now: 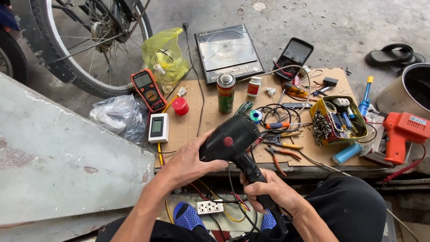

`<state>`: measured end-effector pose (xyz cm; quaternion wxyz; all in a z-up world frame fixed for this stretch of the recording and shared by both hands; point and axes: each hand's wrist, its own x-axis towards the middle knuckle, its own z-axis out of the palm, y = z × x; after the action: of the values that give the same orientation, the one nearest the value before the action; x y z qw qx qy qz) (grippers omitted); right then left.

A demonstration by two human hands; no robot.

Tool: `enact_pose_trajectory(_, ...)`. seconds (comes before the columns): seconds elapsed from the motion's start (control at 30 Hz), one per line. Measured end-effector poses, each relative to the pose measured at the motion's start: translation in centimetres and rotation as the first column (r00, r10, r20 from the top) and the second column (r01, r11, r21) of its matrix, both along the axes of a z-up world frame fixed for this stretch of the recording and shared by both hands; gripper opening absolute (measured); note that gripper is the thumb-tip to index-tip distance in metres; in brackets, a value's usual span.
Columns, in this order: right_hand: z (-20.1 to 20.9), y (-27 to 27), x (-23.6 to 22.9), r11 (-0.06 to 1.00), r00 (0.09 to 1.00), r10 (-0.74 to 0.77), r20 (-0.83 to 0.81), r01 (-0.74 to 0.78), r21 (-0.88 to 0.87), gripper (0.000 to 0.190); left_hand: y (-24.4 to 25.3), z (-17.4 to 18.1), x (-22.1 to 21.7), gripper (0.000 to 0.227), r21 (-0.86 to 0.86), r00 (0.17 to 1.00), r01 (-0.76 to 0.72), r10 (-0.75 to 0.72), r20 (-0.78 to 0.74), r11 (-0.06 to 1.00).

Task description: The person disassembles a black hair dryer, removes the fan and internal components, and then reassembles the device. They connect wires to the motor, place the fan back inside, and secure the casing before testing the hair dryer by turning it on.

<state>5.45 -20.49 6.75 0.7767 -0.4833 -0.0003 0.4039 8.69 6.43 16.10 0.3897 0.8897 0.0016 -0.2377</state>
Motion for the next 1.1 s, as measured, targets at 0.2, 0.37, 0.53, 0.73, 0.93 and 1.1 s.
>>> enact_pose_trajectory(0.2,-1.4,-0.8,0.2,0.99,0.997,0.071,-0.038,-0.075,-0.116,0.021,-1.3,-1.5,-0.9,0.114,0.086,0.994,0.029,-0.038,0.099,0.996)
enact_pose_trajectory(0.37,1.8,0.0,0.5,0.934,0.987,0.142,0.081,-0.107,-0.34,0.022,-2.4,-0.5,-2.1,0.099,0.084,0.993,-0.079,0.071,0.098,0.993)
enact_pose_trajectory(0.53,3.2,0.6,0.9,0.592,0.93,0.296,0.218,0.0,-0.806,0.066,-3.7,-2.2,-2.3,0.099,0.098,0.983,-0.165,0.155,0.102,0.981)
enact_pose_trajectory(0.73,-3.7,0.5,1.5,0.469,0.599,0.539,0.591,0.37,-0.802,0.071,-5.7,-3.3,-3.3,0.098,0.114,0.966,-0.258,0.259,0.01,0.959)
enact_pose_trajectory(0.93,-5.7,0.7,2.1,0.566,0.299,0.587,0.753,0.514,-0.645,0.064,-5.2,-4.6,-3.8,0.099,0.119,0.96,-0.281,0.278,0.038,0.952)
enact_pose_trajectory(1.1,-8.1,0.6,2.0,0.537,0.204,0.693,0.691,0.493,-0.684,0.038,-4.9,-4.9,-4.0,0.096,0.16,0.956,-0.279,0.29,-0.051,0.947)
